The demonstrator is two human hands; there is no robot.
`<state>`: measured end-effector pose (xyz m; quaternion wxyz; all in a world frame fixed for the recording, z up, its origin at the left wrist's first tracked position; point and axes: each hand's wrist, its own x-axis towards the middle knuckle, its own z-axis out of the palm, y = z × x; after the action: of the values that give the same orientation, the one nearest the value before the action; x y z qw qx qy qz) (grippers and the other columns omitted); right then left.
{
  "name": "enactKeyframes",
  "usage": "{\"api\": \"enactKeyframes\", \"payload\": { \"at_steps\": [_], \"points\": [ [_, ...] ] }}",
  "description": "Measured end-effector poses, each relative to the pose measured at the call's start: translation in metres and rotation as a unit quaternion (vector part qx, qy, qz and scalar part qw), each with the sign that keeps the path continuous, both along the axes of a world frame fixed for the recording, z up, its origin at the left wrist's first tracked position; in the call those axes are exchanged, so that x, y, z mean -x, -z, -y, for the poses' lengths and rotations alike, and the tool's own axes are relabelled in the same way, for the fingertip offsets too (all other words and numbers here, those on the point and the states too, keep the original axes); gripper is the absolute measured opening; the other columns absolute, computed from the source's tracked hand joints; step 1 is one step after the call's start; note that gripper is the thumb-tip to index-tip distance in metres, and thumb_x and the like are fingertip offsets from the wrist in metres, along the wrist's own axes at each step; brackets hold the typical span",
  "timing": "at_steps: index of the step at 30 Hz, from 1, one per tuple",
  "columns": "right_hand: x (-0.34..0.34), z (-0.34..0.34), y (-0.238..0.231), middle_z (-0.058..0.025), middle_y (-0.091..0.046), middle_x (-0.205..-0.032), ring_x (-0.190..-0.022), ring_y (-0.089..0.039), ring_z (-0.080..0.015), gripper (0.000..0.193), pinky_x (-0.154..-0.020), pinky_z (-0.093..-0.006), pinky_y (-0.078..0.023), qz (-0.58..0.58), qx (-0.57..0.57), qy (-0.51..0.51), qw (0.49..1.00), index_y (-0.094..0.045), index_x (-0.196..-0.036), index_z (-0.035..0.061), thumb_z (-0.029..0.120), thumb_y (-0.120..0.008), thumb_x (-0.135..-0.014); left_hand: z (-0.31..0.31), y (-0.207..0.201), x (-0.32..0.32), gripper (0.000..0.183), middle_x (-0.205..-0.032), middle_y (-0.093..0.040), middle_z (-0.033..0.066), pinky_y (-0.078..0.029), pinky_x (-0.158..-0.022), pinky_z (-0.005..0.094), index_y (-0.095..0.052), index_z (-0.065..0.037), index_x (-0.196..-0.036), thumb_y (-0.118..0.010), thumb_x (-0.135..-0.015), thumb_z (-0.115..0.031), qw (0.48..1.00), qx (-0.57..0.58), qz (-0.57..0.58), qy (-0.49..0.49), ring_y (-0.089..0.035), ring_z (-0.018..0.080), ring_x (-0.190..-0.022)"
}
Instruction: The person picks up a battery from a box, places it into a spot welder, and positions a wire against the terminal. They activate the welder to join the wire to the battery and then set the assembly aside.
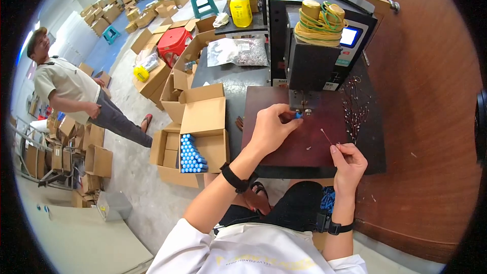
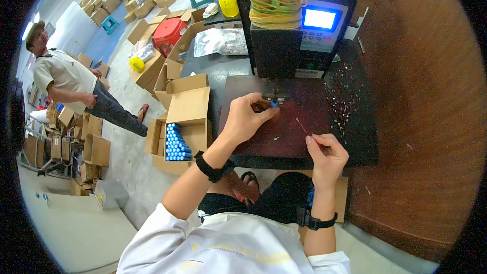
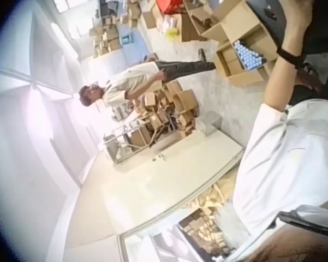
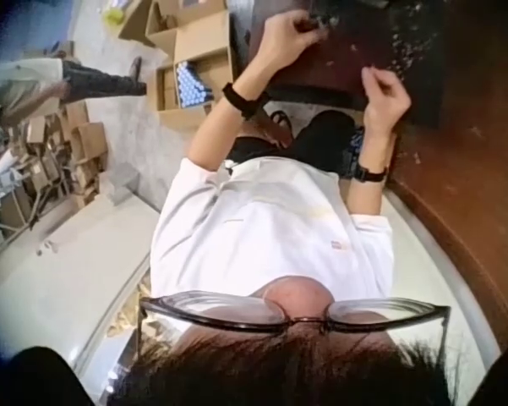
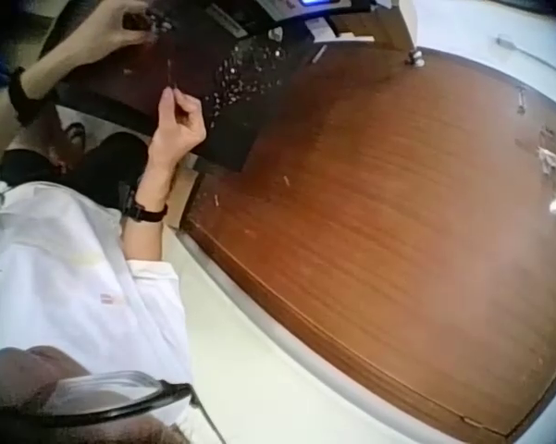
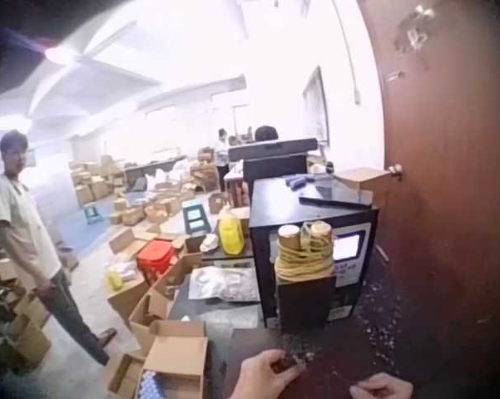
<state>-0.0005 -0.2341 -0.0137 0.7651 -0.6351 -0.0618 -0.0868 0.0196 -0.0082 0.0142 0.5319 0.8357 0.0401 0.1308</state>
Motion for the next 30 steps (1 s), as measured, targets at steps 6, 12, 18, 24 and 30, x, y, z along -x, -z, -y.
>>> {"api": "enactKeyframes", "payload": {
  "at_steps": [6,12,18,24,30],
  "points": [
    [0.001,-0.001,-0.001,-0.0042,-0.065,-0.089,-0.080,-0.060,-0.0083,0.015,-0.070,-0.0194,-0.047,0.008,0.011,0.004,1.000,-0.069,-0.089,-0.0028,-0.016,-0.071,-0.083,0.000,0.007,-0.004,0.029,-0.079,-0.071,0.0172,-0.052,-0.067,0.0341,-0.071,0.005,-0.092,-0.083,-0.079,-0.019,0.999,-0.042,0.016,0.001,-0.065,0.0191,-0.069],
    [0.002,-0.004,-0.001,-0.0044,-0.065,-0.089,-0.079,-0.060,-0.0079,0.015,-0.070,-0.0193,-0.047,0.005,0.011,0.003,1.000,-0.070,-0.090,-0.0030,-0.016,-0.072,-0.082,-0.001,0.002,-0.001,0.029,-0.079,-0.070,0.0174,-0.051,-0.064,0.0344,-0.071,0.005,-0.091,-0.083,-0.079,-0.019,0.999,-0.043,0.001,-0.004,-0.064,0.0194,-0.067],
    [0.000,-0.001,0.003,-0.0045,-0.066,-0.089,-0.077,-0.059,-0.0073,0.015,-0.069,-0.0197,-0.046,0.008,0.024,0.007,1.000,-0.071,-0.090,-0.0023,-0.015,-0.072,-0.082,0.000,0.009,-0.005,0.028,-0.077,-0.069,0.0175,-0.051,-0.063,0.0346,-0.070,0.004,-0.090,-0.083,-0.079,-0.019,0.997,-0.063,0.033,-0.005,-0.064,0.0199,-0.065],
    [0.001,-0.003,-0.005,-0.0041,-0.066,-0.088,-0.077,-0.059,-0.0068,0.014,-0.069,-0.0195,-0.046,-0.007,0.035,0.011,0.999,-0.071,-0.090,-0.0022,-0.014,-0.073,-0.083,-0.005,0.016,-0.011,0.027,-0.081,-0.071,0.0173,-0.051,-0.065,0.0340,-0.070,0.004,-0.093,-0.082,-0.081,-0.017,0.994,-0.078,0.070,0.035,-0.065,0.0179,-0.068],
    [0.000,-0.005,-0.006,-0.0035,-0.066,-0.084,-0.069,-0.057,-0.0070,0.013,-0.060,-0.0202,-0.043,-0.020,0.011,0.019,1.000,-0.071,-0.090,-0.0008,-0.012,-0.073,-0.084,0.006,-0.001,-0.001,0.032,-0.077,-0.066,0.0132,-0.050,-0.067,0.0319,-0.057,0.004,-0.087,-0.081,-0.081,-0.017,0.999,0.020,0.019,-0.024,-0.056,0.0117,-0.071]
  ]
}}
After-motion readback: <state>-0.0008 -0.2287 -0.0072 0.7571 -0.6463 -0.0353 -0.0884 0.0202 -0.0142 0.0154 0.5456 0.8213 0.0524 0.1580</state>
